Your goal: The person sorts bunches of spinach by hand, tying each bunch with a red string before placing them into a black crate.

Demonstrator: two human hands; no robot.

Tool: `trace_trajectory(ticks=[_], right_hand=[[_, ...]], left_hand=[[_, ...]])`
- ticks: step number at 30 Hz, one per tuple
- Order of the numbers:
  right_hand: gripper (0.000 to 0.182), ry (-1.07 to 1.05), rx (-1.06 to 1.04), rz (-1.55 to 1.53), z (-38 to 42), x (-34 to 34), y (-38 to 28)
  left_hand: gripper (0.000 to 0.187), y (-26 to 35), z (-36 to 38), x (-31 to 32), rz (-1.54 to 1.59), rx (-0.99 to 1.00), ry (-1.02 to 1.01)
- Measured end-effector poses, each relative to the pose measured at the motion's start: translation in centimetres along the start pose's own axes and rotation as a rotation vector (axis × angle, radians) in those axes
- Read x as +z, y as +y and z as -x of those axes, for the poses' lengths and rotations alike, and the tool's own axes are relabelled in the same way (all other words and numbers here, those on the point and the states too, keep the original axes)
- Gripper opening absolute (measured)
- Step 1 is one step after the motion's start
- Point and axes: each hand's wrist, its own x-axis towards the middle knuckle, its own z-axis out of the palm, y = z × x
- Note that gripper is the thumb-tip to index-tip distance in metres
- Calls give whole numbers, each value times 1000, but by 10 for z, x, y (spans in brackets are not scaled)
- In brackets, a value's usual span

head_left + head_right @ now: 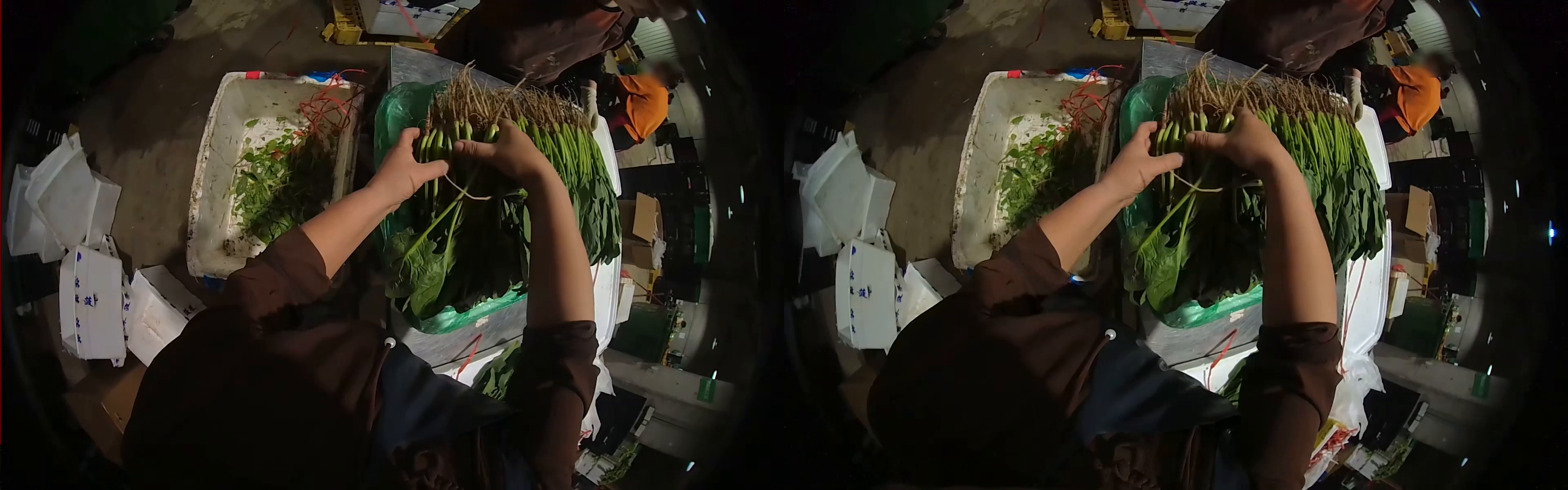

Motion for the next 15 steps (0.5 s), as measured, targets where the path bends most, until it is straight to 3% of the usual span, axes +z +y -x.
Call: trace_trajectory(ticks=[1,3,5,6,9,13,15], right_hand=[[72,2,-1,-5,3,-5,-9],[68,-375,173,-70,7,-15,-26],[66,-351,80,-186,4,-7,-12],[64,-322,-6,-303,2,0,1],[62,-286,-89,-418,2,5,15],[61,-273,-114,-481,14,-3,3],[61,-344,-115,-461,17,-8,0]], left_hand=[[76,5,3,1,38,-14,-19],[76,7,7,1,74,-30,-33],[78,4,11,3,205,-20,52],[86,7,15,3,113,45,108],[81,8,26,12,243,18,138],[74,16,33,13,223,-20,120],[66,24,36,11,152,32,-40]])
